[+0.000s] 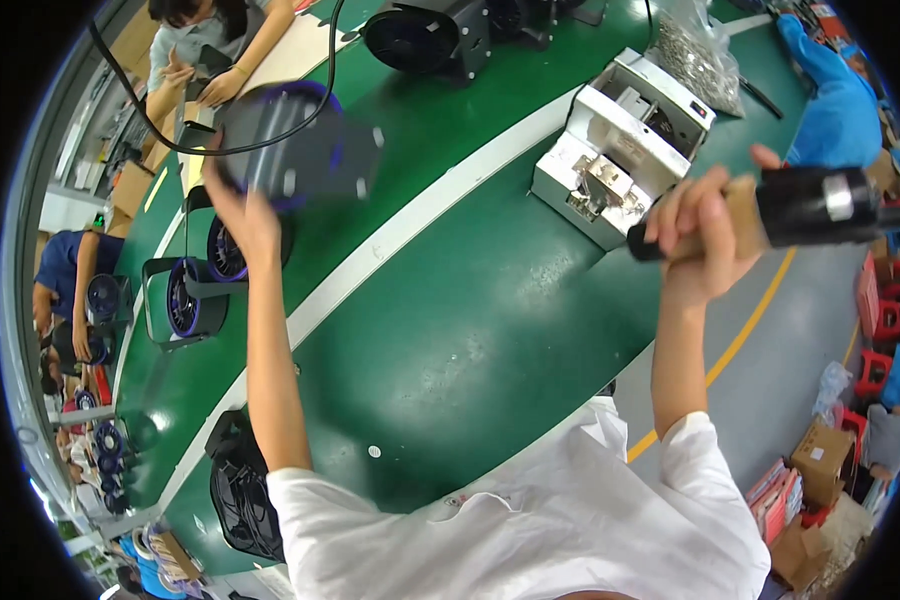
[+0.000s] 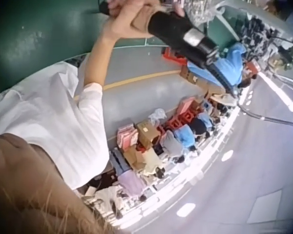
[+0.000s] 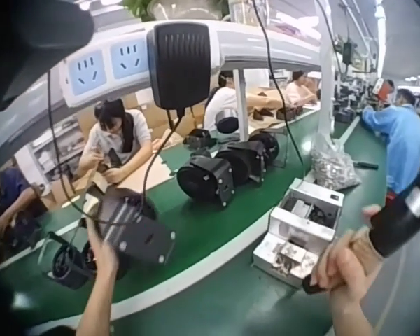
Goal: Assembling electronic components by using an electric screwdriver to fasten screws into grey plastic housings.
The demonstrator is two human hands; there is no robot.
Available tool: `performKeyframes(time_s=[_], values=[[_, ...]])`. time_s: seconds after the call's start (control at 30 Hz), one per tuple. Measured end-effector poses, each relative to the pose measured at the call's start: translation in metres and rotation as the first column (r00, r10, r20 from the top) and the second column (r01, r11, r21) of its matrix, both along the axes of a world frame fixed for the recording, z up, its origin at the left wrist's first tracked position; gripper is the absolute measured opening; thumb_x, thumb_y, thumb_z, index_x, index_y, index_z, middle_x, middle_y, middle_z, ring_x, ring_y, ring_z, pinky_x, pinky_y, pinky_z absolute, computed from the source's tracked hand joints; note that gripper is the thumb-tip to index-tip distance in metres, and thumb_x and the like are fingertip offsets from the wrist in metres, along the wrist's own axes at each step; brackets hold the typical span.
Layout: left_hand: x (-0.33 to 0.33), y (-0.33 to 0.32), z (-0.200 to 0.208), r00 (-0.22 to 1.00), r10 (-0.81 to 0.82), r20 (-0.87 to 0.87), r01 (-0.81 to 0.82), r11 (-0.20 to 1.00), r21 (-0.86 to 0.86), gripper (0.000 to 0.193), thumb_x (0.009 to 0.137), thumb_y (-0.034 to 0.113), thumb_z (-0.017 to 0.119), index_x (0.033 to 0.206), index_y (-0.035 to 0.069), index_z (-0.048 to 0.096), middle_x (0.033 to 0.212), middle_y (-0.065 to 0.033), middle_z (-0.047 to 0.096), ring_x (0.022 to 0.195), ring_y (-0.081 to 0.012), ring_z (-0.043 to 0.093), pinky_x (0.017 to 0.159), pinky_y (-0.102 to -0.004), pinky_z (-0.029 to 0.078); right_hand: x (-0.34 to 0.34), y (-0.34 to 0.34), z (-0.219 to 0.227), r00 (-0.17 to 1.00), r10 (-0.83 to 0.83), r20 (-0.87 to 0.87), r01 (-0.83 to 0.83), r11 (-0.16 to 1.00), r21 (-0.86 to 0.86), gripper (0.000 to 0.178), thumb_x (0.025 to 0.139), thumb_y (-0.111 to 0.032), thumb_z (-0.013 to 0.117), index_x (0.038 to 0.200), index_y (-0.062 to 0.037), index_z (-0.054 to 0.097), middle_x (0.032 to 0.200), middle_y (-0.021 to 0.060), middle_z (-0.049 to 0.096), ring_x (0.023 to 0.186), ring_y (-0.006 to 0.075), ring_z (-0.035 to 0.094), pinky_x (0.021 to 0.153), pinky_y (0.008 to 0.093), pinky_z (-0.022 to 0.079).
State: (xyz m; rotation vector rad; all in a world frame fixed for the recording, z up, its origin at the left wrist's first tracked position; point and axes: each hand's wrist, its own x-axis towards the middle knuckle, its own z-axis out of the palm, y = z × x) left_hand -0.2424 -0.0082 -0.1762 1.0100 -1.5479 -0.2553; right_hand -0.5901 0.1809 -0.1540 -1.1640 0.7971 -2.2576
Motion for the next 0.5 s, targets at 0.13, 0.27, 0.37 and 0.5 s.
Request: performKeyframes(time_s=[0.13,0.27,0.37,0.5], values=[[-0.016,0.079,0.0,0.99,-0.124,0.064,0.128,0.989,-0.069,0.054,0.072,0.003,0.068,0.123,0.0,0.052,0.126,-0.0144,0.052,0.117,-0.0255,0.05,0.104,-0.0354,0.036,0.005,-0.037,0.01,0.988,-0.122,-0.098,0.121,0.992,-0.024,0.054,0.086,-0.001,0.058,0.133,-0.002,0.031,0.064,0.0066,0.048,0.042,0.0157,0.047,0.041,0.0283,0.044],[-0.043,0.129,-0.004,0.876,-0.398,0.271,0.381,0.917,0.115,0.061,0.063,0.005,0.074,0.122,0.015,0.059,0.121,-0.0187,0.052,0.11,-0.0313,0.054,0.094,-0.0385,0.044,0.012,-0.057,-0.018,0.878,-0.299,-0.374,0.318,0.948,-0.012,0.05,0.083,0.007,0.055,0.129,0.0038,0.034,0.065,0.0067,0.052,0.045,0.0162,0.051,0.043,0.0281,0.045],[-0.052,0.145,-0.012,0.821,-0.514,0.247,0.474,0.856,0.205,0.061,0.062,0.009,0.077,0.121,0.019,0.062,0.12,-0.0192,0.052,0.107,-0.0349,0.056,0.089,-0.04,0.047,0.027,-0.057,-0.026,0.857,-0.299,-0.419,0.343,0.939,0.034,0.049,0.081,0.01,0.053,0.127,0.0059,0.035,0.066,0.0068,0.054,0.046,0.0163,0.053,0.043,0.0281,0.045],[-0.058,0.154,-0.02,0.785,-0.586,0.203,0.559,0.81,0.177,0.061,0.062,0.012,0.078,0.121,0.019,0.064,0.121,-0.0184,0.052,0.105,-0.036,0.056,0.086,-0.0409,0.049,0.043,-0.056,-0.002,0.929,-0.086,-0.36,0.17,0.963,0.209,0.048,0.081,0.008,0.053,0.126,0.006,0.037,0.065,0.0067,0.053,0.045,0.016,0.051,0.043,0.0288,0.044]])
